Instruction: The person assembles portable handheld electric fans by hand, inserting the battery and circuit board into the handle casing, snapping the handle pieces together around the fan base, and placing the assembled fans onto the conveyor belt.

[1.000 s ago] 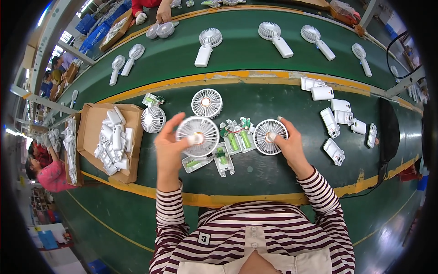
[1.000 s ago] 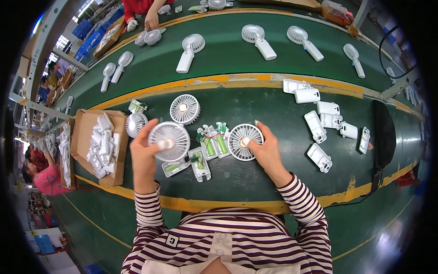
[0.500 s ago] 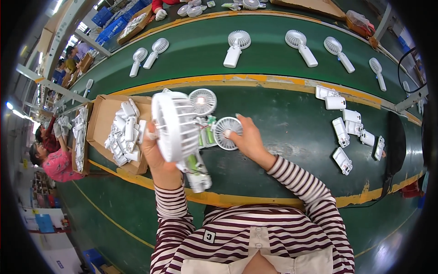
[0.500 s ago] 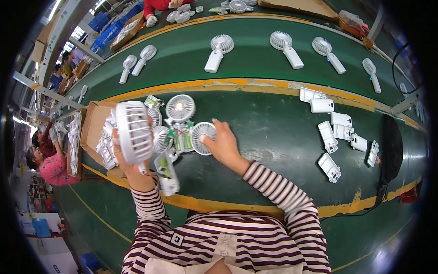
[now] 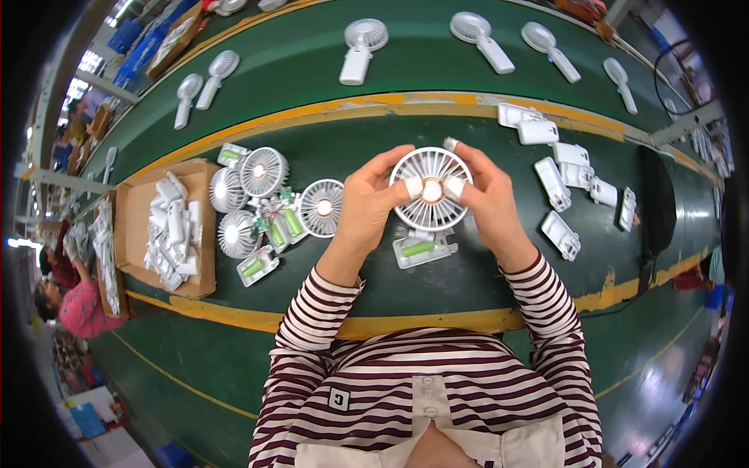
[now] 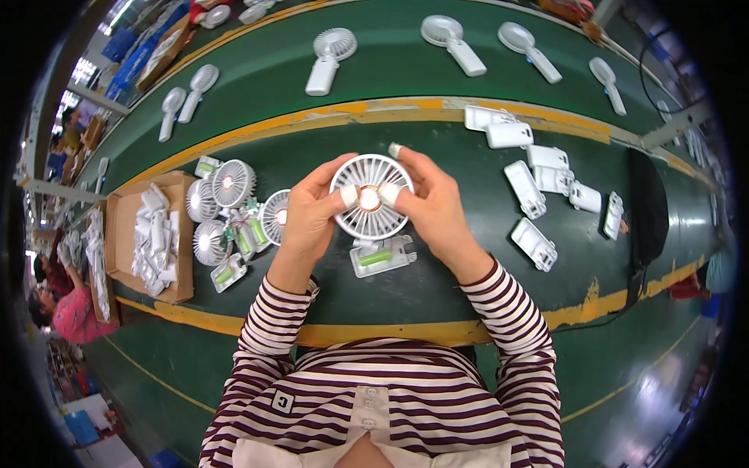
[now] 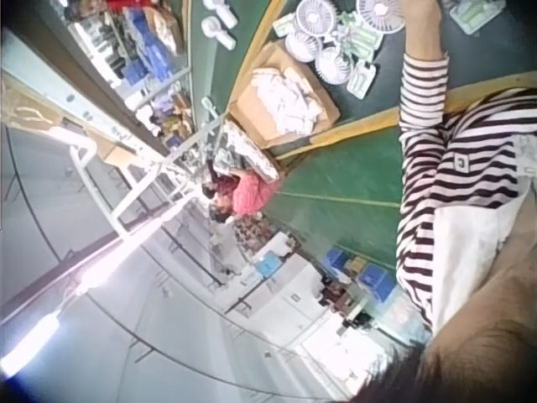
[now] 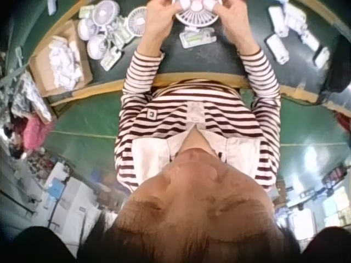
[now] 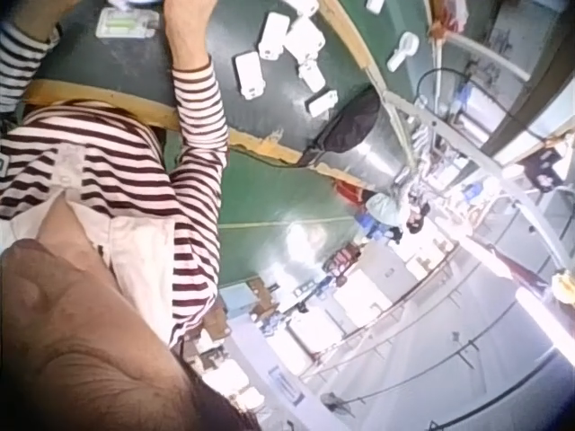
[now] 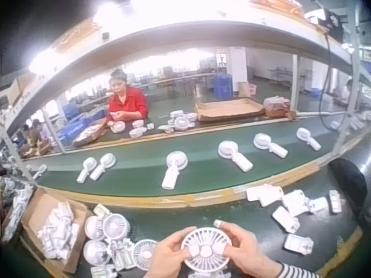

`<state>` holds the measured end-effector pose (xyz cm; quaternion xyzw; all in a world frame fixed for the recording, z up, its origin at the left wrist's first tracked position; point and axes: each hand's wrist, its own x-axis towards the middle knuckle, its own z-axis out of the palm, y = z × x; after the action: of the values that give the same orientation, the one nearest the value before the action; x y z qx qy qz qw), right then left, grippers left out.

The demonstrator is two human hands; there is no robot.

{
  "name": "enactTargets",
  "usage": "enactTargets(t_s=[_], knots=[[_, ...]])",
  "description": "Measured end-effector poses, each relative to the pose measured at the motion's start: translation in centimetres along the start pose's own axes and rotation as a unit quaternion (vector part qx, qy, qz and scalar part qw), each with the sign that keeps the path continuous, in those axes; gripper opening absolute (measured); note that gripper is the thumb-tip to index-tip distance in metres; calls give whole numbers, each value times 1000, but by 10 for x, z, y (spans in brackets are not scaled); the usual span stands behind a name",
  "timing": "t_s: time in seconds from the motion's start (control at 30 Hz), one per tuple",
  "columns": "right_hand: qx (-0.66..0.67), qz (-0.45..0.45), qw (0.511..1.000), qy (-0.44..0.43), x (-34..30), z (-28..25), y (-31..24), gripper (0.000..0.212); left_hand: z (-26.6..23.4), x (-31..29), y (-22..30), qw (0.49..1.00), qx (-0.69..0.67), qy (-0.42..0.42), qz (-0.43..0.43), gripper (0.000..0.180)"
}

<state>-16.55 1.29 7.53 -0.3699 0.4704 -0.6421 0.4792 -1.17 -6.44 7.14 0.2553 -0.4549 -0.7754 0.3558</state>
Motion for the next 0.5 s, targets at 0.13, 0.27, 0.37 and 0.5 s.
enactTargets(t_s=[0.13,0.27,0.37,0.5], knots=[[31,11,990,134,-9,-58,11,53,7,4,-25,970,216,17,107,53],[35,22,985,166,-25,-97,23,61,15,-20,-30,778,595,-88,178,59],[69,17,983,171,-29,-98,20,62,27,-38,-42,714,674,-142,124,58],[103,-23,980,171,-24,-85,10,62,26,-41,-61,717,679,-133,84,47]])
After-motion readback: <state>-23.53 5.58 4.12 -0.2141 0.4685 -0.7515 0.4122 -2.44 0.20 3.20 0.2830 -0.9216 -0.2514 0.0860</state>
